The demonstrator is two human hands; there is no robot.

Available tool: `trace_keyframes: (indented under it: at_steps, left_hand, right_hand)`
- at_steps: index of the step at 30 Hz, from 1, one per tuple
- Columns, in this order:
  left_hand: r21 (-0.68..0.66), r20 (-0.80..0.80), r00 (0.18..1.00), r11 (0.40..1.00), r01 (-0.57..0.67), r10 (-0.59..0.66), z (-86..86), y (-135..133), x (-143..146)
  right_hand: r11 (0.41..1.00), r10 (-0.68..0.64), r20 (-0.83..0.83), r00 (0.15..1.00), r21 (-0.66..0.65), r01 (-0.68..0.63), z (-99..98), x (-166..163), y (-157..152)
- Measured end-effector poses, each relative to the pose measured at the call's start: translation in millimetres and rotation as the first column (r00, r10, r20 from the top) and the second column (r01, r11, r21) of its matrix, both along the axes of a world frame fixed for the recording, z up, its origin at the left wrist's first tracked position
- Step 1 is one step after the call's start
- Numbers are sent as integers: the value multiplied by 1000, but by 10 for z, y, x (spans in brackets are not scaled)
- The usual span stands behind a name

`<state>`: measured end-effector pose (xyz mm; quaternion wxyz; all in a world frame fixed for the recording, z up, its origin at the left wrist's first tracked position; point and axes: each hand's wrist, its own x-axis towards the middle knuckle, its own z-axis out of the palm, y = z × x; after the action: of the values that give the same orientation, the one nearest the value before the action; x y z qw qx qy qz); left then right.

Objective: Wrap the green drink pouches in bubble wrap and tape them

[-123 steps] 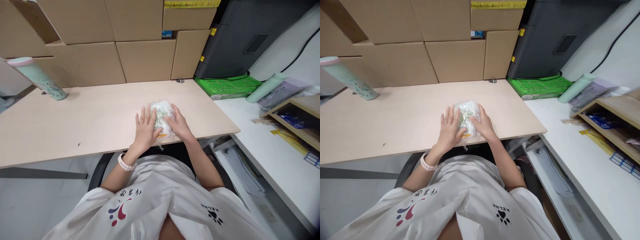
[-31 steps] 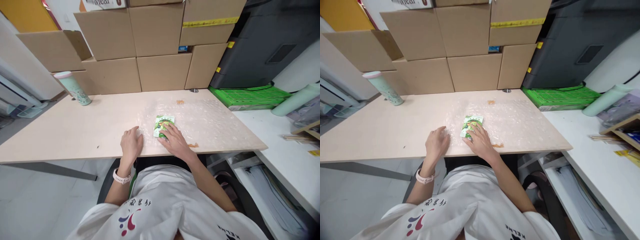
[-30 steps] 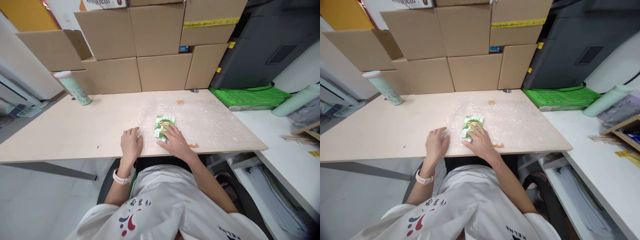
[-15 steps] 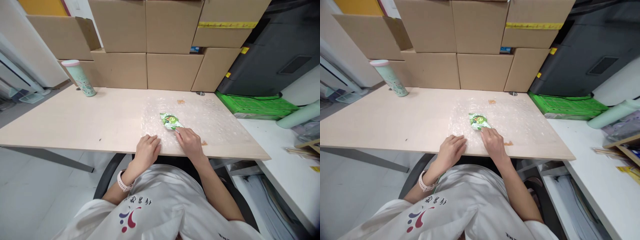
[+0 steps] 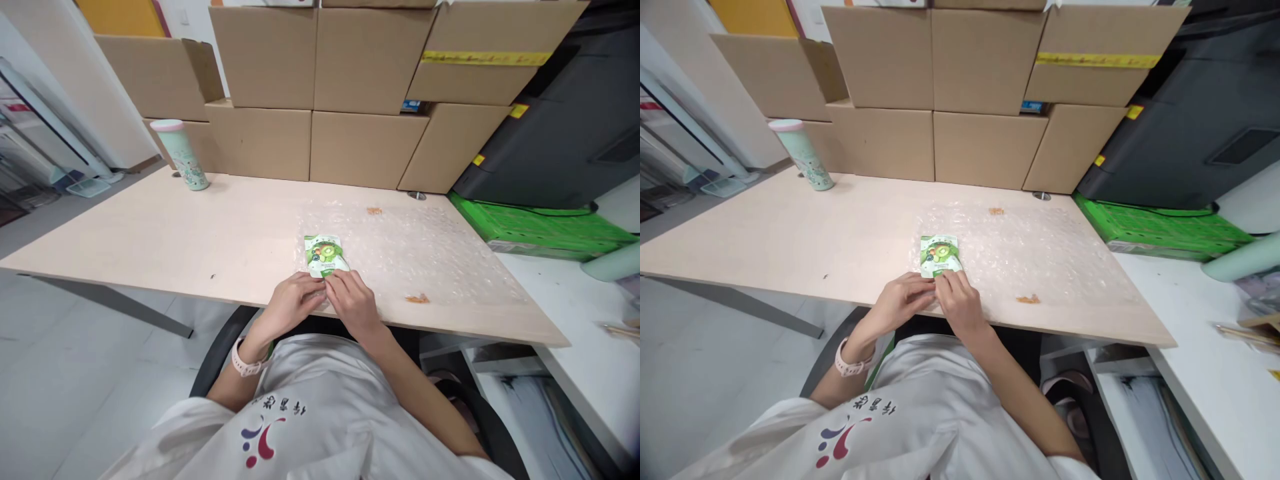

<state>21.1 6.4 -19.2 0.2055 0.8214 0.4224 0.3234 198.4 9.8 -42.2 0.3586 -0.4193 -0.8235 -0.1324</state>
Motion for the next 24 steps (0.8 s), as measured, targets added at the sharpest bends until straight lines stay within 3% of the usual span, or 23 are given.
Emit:
trace_keyframes:
  at_steps: [3, 6, 10, 12, 14, 16, 19, 24]
  left_hand:
    - [-191, 150, 989, 981, 29, 0, 89, -18, -73]
    - [-349, 308, 943, 937, -9, 123, 104, -22, -108]
    - [-447, 442, 735, 837, -316, 514, 32, 56, -171]
    - [-458, 488, 625, 789, -410, 609, 12, 107, -211]
    - [-500, 564, 549, 784, -368, 617, 27, 135, -224]
    - [-577, 636, 469, 781, -237, 612, 68, 130, -191]
    - [-682, 661, 366, 728, -72, 655, 140, 90, -91]
    - [-732, 656, 301, 681, 29, 692, 200, 74, 12]
  right_hand:
    - [1000, 8, -34, 999, 30, -7, -76, 18, -100]
    - [999, 44, -79, 996, 1, -44, -94, -3, -136]
    - [994, 88, -157, 984, -47, -96, -79, -35, -119]
    - [992, 112, -193, 975, -43, -122, -74, -32, -104]
    - [989, 136, -224, 965, -22, -144, -75, -23, -93]
    - [987, 154, -254, 955, 0, -159, -79, -16, -87]
    - [986, 165, -299, 940, 13, -169, -81, -7, -87]
    - [981, 159, -417, 895, -37, -192, -65, 12, -96]
